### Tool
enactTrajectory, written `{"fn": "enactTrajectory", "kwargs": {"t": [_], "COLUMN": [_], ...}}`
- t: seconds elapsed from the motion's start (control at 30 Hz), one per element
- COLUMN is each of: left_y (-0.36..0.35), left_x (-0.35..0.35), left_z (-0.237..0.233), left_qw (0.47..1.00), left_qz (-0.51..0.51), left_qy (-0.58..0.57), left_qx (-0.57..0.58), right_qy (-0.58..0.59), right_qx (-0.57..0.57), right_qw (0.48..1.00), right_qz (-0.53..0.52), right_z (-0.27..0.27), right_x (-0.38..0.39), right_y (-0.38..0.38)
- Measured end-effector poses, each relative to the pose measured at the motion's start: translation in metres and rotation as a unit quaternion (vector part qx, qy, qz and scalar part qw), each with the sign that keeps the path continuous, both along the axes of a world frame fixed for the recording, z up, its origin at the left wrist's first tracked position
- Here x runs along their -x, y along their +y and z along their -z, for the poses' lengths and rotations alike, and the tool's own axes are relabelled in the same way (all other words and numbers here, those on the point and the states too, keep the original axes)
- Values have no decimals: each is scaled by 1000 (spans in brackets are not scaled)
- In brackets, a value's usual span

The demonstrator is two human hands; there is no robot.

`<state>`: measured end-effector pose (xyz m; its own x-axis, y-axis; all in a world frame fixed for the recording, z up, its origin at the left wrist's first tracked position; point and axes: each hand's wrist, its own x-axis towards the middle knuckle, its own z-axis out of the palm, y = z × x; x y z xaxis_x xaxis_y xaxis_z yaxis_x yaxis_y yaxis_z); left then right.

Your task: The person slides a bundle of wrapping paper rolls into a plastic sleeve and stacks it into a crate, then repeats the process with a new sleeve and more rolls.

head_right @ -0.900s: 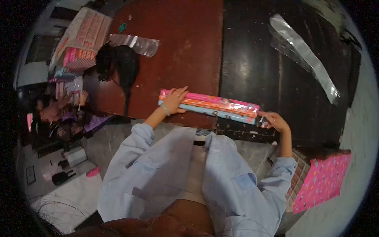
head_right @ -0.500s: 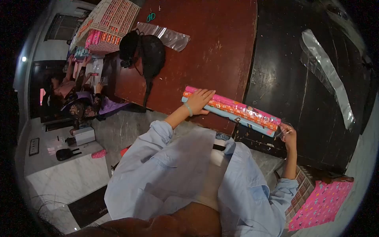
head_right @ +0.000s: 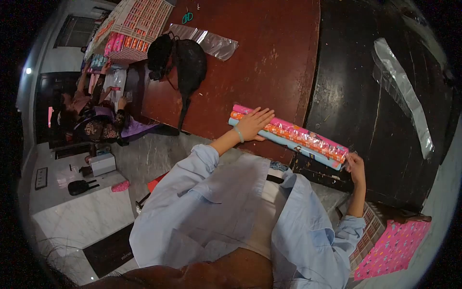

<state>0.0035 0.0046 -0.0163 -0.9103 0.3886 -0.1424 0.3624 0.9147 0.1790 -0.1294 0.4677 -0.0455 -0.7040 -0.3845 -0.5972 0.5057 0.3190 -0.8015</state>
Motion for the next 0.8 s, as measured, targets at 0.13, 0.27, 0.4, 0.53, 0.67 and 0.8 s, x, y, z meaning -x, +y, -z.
{"fn": "enactTrajectory", "kwargs": {"t": [0.13, 0.27, 0.4, 0.53, 0.67, 0.8], "left_y": [-2, -3, -5, -6, -7, -8], "left_x": [-1, 2, 4, 6, 6, 6], "left_z": [1, 1, 1, 0, -2, -2], "left_qw": [1000, 1000, 1000, 999, 999, 999], "left_qz": [6, 2, 2, 16, 17, 14], "left_qy": [7, 5, 14, 33, 25, 11], "left_qx": [-8, -16, -19, -15, -26, -29], "right_qy": [-31, -93, -128, -146, -156, -133], "right_qx": [20, 40, 43, 6, 10, 46], "right_qw": [999, 995, 991, 989, 987, 989], "right_qz": [-15, 0, -2, 12, 35, 42], "right_z": [2, 6, -1, 0, -2, -10], "right_x": [7, 5, -1, 2, 4, -4], "right_y": [4, 7, 5, 4, -2, 0]}}
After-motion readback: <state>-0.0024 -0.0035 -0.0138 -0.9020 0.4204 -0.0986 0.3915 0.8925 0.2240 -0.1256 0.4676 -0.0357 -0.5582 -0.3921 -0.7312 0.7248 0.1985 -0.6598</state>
